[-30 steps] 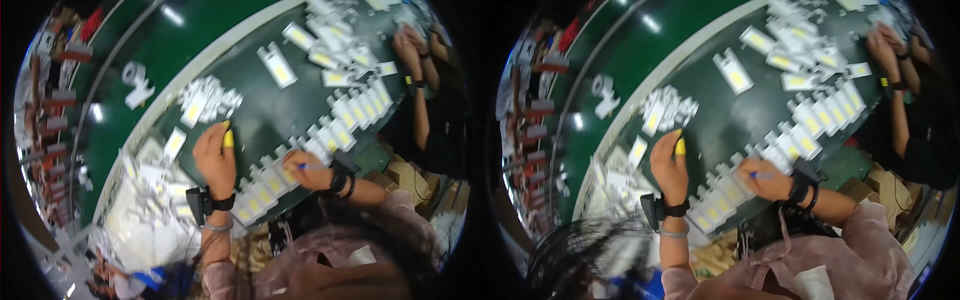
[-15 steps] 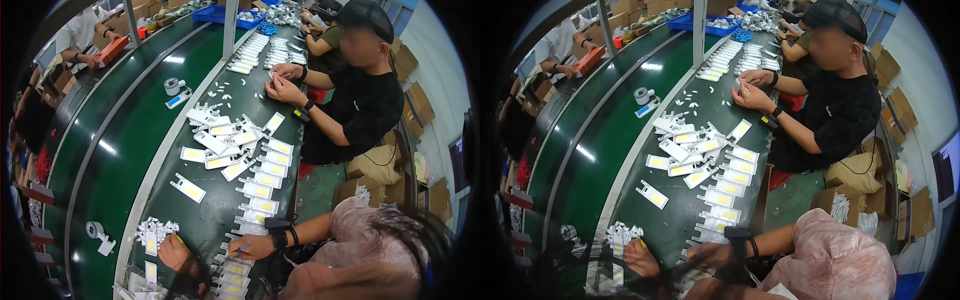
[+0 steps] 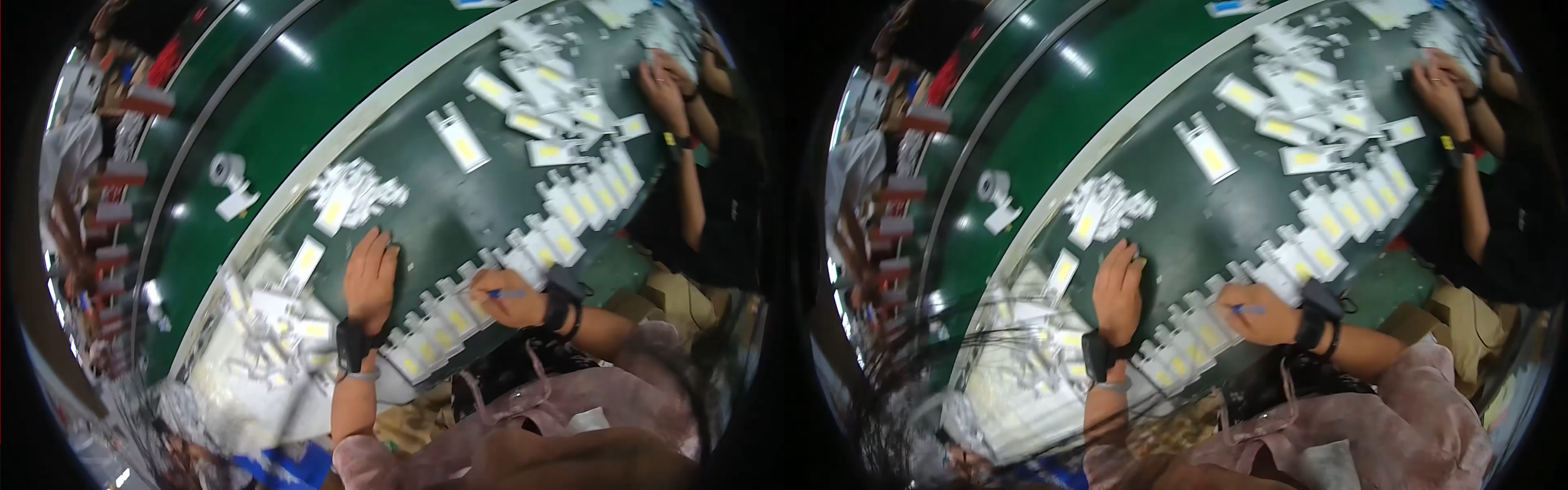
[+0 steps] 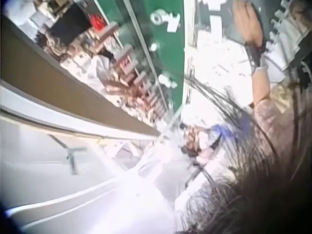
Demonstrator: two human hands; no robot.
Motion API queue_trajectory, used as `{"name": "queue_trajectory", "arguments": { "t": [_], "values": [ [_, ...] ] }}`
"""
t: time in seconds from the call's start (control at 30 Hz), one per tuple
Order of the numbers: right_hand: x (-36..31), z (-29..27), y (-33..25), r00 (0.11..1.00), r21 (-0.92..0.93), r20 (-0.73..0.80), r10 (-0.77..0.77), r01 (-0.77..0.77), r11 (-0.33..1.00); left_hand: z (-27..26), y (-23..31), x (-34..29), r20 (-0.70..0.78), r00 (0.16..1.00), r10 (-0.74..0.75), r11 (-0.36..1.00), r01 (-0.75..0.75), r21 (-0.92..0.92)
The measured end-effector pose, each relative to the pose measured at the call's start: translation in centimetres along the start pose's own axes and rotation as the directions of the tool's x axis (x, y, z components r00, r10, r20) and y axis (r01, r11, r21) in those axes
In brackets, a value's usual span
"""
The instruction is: Marking and organizing LED light strips on an assembly line.
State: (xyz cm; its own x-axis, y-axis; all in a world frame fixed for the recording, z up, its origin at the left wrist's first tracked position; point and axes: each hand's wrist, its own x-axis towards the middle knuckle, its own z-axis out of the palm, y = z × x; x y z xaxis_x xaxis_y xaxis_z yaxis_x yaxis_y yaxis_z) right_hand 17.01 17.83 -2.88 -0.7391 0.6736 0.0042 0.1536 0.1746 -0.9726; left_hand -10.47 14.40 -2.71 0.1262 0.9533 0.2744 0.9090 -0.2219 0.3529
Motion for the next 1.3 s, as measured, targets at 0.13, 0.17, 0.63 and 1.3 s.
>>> {"name": "queue_trajectory", "arguments": {
  "t": [0.13,0.17,0.63,1.3],
  "values": [
    [0.4,0.1,-0.6,0.999,0.012,0.037,0.019,-0.019,1.000,-0.8,0.5,-1.6,-0.180,0.944,-0.275,0.962,0.268,-0.059],
    [0.4,0.2,-0.7,0.999,0.014,0.040,0.023,-0.024,1.000,-0.8,0.5,-1.8,-0.185,0.930,-0.317,0.948,0.305,-0.089],
    [-2.3,-0.1,4.9,0.980,0.320,0.049,0.195,-0.200,0.926,4.3,1.0,0.1,-0.204,0.939,-0.277,0.907,0.325,0.267],
    [0.0,0.5,0.3,0.995,-0.032,0.042,-0.090,0.091,0.995,-1.3,9.1,-6.9,-0.190,0.862,-0.470,0.872,0.419,-0.255]
  ]
}}
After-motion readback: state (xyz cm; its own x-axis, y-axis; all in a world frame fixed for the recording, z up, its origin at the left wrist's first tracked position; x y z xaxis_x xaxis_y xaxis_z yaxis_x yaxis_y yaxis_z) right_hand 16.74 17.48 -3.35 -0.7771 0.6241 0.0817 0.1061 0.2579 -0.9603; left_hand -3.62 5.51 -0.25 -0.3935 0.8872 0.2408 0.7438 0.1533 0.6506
